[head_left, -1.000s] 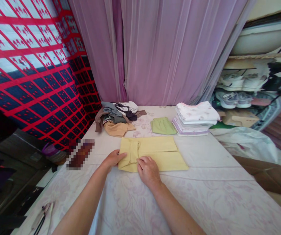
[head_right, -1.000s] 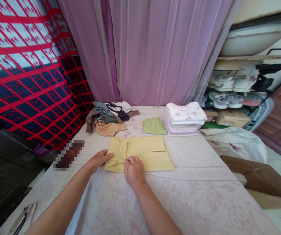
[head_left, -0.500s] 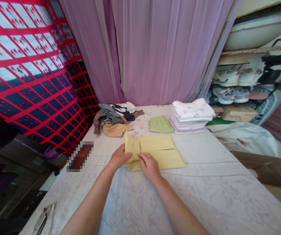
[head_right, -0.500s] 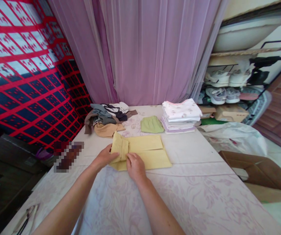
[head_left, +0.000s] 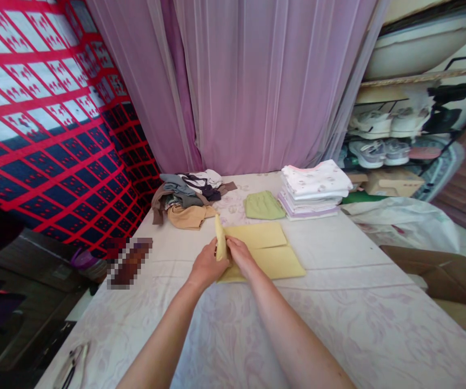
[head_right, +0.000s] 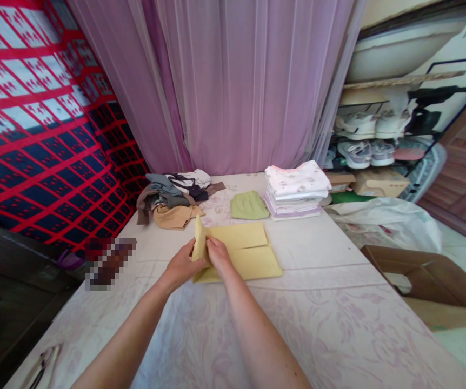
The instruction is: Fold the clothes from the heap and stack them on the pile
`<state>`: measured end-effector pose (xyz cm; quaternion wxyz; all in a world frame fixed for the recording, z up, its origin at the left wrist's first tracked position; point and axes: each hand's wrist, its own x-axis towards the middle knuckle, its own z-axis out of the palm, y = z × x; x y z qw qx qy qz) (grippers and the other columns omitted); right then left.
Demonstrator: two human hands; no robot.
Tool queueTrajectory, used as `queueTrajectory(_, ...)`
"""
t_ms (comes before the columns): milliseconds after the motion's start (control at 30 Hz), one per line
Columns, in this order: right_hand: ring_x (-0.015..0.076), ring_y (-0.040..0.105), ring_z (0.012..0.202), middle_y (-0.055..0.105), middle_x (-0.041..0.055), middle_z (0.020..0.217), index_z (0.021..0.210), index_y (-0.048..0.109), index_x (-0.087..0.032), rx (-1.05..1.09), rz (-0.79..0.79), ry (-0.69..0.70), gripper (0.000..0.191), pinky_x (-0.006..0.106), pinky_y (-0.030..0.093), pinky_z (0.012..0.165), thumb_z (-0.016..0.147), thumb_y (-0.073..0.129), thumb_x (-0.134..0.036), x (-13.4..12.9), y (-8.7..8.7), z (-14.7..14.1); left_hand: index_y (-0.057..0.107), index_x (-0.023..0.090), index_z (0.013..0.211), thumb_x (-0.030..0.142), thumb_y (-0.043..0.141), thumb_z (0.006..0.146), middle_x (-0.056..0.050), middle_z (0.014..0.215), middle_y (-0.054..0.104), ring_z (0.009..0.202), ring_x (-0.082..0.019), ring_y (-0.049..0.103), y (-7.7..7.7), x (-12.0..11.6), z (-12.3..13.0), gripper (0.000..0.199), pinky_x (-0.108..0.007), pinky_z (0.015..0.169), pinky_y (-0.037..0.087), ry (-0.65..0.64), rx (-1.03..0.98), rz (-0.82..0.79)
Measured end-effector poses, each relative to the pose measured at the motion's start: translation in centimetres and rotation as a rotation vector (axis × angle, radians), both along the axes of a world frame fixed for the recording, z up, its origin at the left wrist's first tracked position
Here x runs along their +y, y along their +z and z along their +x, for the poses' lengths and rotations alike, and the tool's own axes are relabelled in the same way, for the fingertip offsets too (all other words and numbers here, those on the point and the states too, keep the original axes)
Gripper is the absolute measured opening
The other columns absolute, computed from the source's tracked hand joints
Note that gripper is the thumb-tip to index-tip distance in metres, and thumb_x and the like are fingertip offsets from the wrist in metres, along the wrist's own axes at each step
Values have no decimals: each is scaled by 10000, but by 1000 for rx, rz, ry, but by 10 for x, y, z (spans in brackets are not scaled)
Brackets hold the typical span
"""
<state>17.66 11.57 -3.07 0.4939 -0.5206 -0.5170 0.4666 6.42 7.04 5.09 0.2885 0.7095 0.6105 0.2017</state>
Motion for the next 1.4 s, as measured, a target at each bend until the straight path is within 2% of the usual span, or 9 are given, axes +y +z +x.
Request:
queueTrajectory(167, 192, 638, 943, 725, 26, 936, 844, 709, -223, -73, -53, -28, 201, 333, 461, 911, 799, 525, -289, -3, 14, 31, 365, 139, 1392, 316, 582, 761, -131, 1442, 417, 1343, -258, 358, -12, -5, 16, 690, -369, 1096, 309, -96, -131, 63)
queueTrajectory(300, 197, 670, 874, 703, 83, 1041, 1060, 652, -194, 50, -143, -40, 412, 340, 536, 755, 889, 383, -457, -10, 25, 52, 249, 86, 1456, 505, 425, 879, -157, 1547, 162, 1424, -258, 142, -22, -4, 30, 734, -375, 1147, 210, -46, -134, -55)
queueTrajectory(433, 207, 672, 847, 697, 87, 1058, 1111, 624, -190, 286, -205, 37, 495, 332, 542, 687, 830, 467, -566, -18, 31, 61, 259, 135, 1461, 495, 272, 940, -123, 1549, 154, 1427, -253, 101, -30, -6, 52, 633, -457, 1148, 169, -8, -47, -35)
queueTrajectory(600, 203, 659, 837, 724, 68, 934, 1004, 655, -147, 248, -162, 40, 366, 319, 515, 780, 732, 582, -382, -14, 19, 71, 235, 180, 1473, 475, 206, 953, -82, 1555, 131, 1431, -251, 82, -38, -17, 75, 598, -518, 1138, 127, -59, 64, -31)
queueTrajectory(800, 189, 645, 901, 702, 64, 1025, 1165, 575, -163, -215, -136, -94, 459, 313, 490, 824, 709, 588, -214, -2, 6, 94, 345, 125, 1427, 369, 246, 956, -118, 1521, 267, 1418, -259, 182, -45, -19, 66, 540, -494, 1128, 207, -181, 276, 136)
queueTrajectory(1000, 217, 623, 999, 661, 105, 1117, 1345, 439, -160, -746, -155, -139, 583, 313, 453, 873, 790, 582, -269, -9, 23, 94, 301, 124, 1446, 361, 322, 943, -101, 1540, 217, 1426, -259, 145, -58, -19, 59, 557, -500, 1143, 170, -266, 463, 255)
queueTrajectory(1167, 216, 548, 1138, 580, 114, 1260, 1296, 529, -179, -951, 52, -214, 440, 314, 405, 973, 863, 468, -226, -6, 39, 90, 330, 136, 1437, 393, 339, 940, -88, 1537, 236, 1422, -252, 167, -71, -18, 61, 559, -466, 1149, 194, -248, 485, 323)
queueTrajectory(1267, 191, 509, 1196, 554, 74, 1318, 1195, 624, -206, -968, 233, -85, 374, 311, 361, 1033, 873, 434, -191, 7, 46, 86, 335, 142, 1436, 405, 338, 937, -86, 1534, 250, 1420, -256, 175, -75, -17, 61, 564, -470, 1149, 191, -247, 489, 322)
queueTrajectory(1400, 187, 436, 1279, 528, 59, 1360, 1214, 617, -222, -1008, 369, 308, 378, 376, 295, 1079, 904, 401, -212, 28, 48, 69, 314, 143, 1447, 399, 342, 933, -90, 1528, 271, 1418, -268, 180, -74, -17, 62, 575, -487, 1146, 189, -235, 491, 284)
